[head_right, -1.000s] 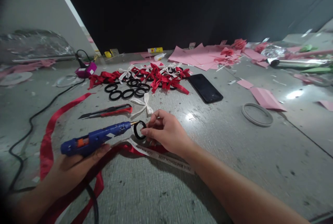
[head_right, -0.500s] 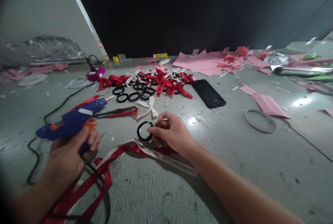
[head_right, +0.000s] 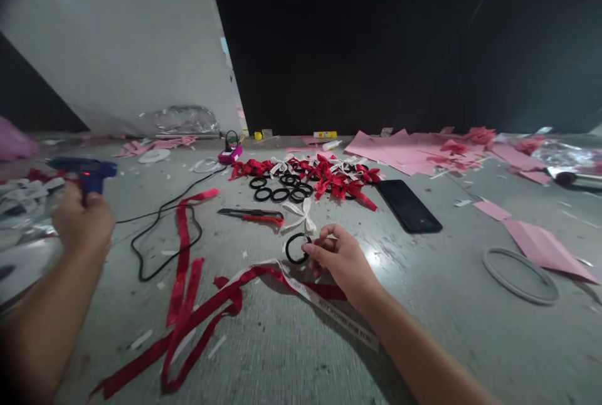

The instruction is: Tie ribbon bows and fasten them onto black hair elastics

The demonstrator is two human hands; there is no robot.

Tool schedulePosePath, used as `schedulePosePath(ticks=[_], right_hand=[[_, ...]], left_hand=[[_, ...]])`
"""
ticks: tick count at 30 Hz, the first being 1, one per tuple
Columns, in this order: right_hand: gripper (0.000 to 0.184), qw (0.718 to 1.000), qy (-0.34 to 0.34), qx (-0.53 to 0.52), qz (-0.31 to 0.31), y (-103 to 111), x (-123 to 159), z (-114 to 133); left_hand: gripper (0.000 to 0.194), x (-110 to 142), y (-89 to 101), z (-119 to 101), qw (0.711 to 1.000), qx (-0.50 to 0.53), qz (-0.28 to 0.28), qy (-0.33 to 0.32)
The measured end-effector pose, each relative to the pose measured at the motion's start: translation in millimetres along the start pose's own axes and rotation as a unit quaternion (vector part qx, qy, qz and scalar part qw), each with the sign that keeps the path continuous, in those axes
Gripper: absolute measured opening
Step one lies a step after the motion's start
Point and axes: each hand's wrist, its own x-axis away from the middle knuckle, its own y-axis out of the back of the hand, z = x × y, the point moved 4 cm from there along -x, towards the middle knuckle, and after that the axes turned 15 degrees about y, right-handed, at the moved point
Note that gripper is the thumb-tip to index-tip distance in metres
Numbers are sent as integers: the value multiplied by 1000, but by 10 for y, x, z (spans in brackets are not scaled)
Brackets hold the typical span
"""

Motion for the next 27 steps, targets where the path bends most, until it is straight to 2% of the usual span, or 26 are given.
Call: schedulePosePath(ticks=[3, 6, 9, 11, 13, 15, 16, 17, 19, 21, 24, 27], right_hand=[[42, 1000, 1, 5, 5, -11, 7, 7], [42, 1000, 2, 4, 6, -9, 9, 2], [42, 1000, 3, 3, 6, -1, 5, -9], [41, 1000, 1, 2, 9, 1, 0, -18], [41, 1000, -1, 0, 11, 2, -5, -26], [40, 1000, 0, -1, 12, 3, -11, -29], [40, 1000, 2, 0, 11, 2, -14, -28], [41, 1000, 4, 1, 11, 1, -17, -27], [42, 1000, 10, 3, 10, -7, -22, -21], [45, 1000, 14, 6, 1, -13, -24, -17], [44, 996, 48, 23, -68, 33, -30, 10], [41, 978, 114, 45, -171, 148, -43, 58]], left_hand=[[19, -102, 34, 228, 996, -90, 0, 26], [24, -115, 9, 350, 989, -143, 22, 18], [30, -110, 20, 379, 984, -179, 9, 2], [31, -49, 13, 288, 981, -192, -13, -16], [24, 119, -54, 73, 977, -202, -34, -66], [26, 440, -245, -252, 948, -237, 1, -211], [33, 647, -367, -403, 927, -241, 45, -285], [37, 850, -478, -522, 910, -241, 84, -328], [36, 1233, -659, -684, 879, -238, 148, -387], [36, 1554, -776, -751, 836, -225, 211, -453], [37, 1779, -831, -732, 810, -194, 262, -488], [37, 1786, -909, -732, 815, -197, 291, -460]])
